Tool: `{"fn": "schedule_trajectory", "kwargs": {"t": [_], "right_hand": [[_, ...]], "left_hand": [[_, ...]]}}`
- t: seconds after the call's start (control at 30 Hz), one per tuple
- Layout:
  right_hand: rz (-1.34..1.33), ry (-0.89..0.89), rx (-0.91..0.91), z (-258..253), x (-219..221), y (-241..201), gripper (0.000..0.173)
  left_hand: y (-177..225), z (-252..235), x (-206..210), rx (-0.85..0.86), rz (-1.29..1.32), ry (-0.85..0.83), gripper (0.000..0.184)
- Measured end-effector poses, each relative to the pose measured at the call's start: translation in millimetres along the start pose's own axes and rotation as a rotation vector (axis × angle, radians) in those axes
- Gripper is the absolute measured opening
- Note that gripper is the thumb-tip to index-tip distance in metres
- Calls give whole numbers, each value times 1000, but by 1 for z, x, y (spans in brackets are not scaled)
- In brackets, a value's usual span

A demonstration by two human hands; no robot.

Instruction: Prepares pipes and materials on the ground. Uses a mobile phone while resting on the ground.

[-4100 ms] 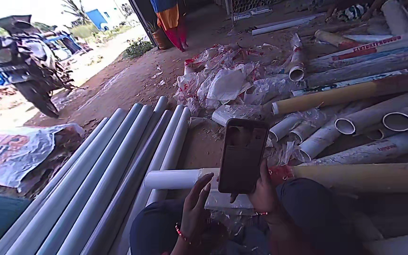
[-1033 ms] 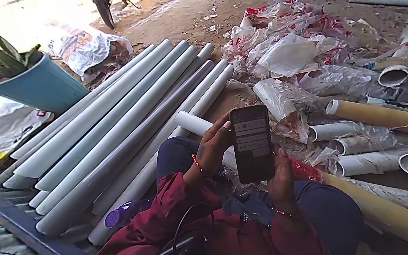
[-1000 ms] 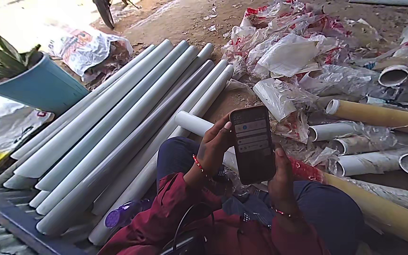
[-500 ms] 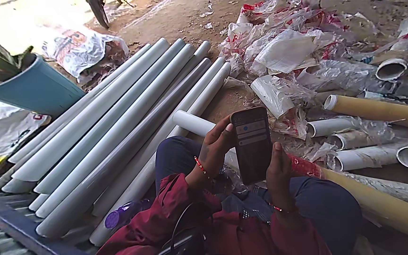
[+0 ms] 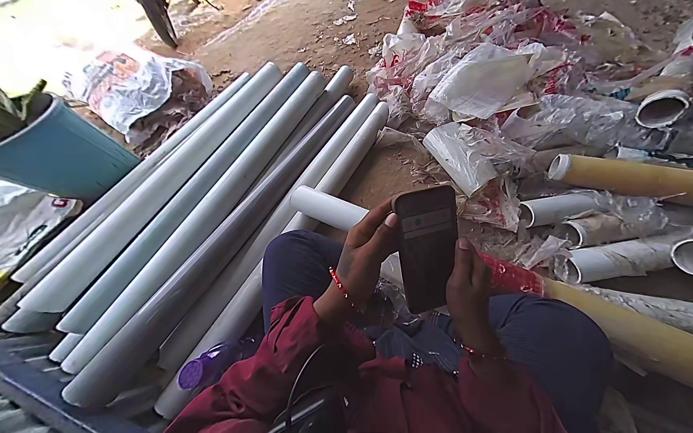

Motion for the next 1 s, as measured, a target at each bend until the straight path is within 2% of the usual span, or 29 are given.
{"fn": "schedule_trajectory", "kwargs": {"t": [0.23,0.37,0.47,0.53,0.6,0.67,0.73,0.8,0.83,1.0], "right_hand": [[-27,-57,-46,-1,1,-2,43],[-140,-125,-23,-2,2,-2,38],[-390,-315,50,-3,2,-2,30],[-598,-498,134,-3,0,-3,41],[-671,-564,181,-3,0,-4,47],[-649,-503,220,-3,1,-4,32],[-626,-416,276,-1,2,-1,43],[-653,-426,300,-2,4,4,58],[-660,-432,297,-2,5,5,60],[-603,-385,288,0,-1,-3,48]], "left_hand": [[1,1,-3,-10,28,33,37],[2,1,-5,-8,35,58,37],[2,1,-7,7,27,106,36],[3,0,-7,11,16,136,36],[3,0,-8,3,8,154,36],[2,0,-10,-5,7,149,36],[1,1,-9,-16,13,140,36],[1,0,-8,-15,11,135,36],[1,0,-8,-14,11,136,36],[0,0,-9,-9,24,132,36]]}}
Point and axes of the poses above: each hand's wrist, its own z-axis away from the middle knuckle, its own x-axis out of the palm, y = z × x, the point moved 3 cm from there along -z, towards the middle knuckle, and after that the axes turned 5 degrees about z, right-handed, at the moved point
